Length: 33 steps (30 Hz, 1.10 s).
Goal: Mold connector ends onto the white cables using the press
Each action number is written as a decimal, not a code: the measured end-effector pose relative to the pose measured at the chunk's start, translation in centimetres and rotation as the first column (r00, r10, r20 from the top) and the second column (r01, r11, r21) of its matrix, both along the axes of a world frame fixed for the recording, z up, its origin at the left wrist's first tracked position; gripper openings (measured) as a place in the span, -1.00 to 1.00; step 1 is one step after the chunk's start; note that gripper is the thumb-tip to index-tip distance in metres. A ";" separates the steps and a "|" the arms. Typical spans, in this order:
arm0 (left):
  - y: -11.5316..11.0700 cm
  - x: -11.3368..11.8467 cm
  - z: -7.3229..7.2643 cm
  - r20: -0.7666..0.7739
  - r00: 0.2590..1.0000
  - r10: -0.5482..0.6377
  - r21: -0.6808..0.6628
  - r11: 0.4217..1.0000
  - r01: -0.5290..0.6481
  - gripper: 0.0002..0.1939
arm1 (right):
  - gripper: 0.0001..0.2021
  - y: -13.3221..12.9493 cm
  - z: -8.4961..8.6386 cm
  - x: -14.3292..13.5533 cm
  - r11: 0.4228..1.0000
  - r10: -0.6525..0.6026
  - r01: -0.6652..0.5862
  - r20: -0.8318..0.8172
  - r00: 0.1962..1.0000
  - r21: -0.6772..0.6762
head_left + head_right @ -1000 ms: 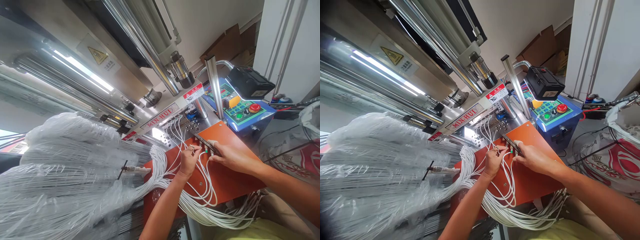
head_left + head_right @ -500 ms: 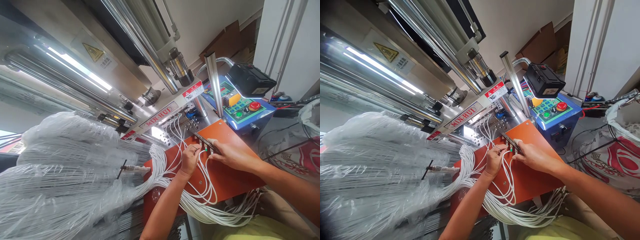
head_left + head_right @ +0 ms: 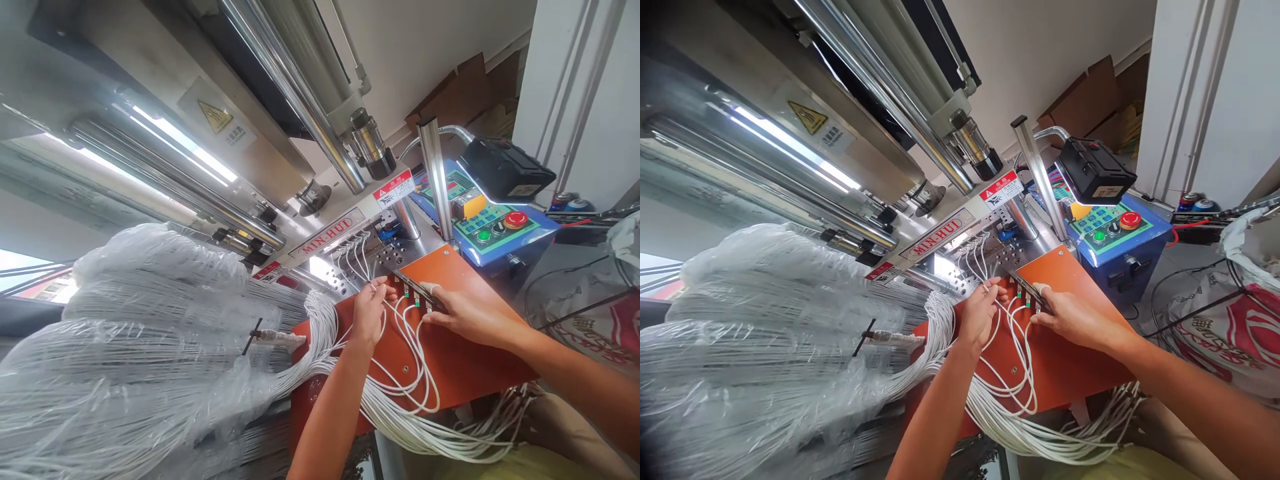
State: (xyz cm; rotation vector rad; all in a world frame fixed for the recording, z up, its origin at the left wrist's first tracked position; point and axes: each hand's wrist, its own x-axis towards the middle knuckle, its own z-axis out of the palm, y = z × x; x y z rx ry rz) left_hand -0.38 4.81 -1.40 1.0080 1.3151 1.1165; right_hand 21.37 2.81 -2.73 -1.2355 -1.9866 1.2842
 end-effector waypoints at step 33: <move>1.3 -0.4 -3.2 -0.634 0.767 0.097 0.430 0.869 0.245 -0.89 | -0.49 0.2 0.5 0.1 1.000 0.017 -0.016 0.012 1.000 -0.022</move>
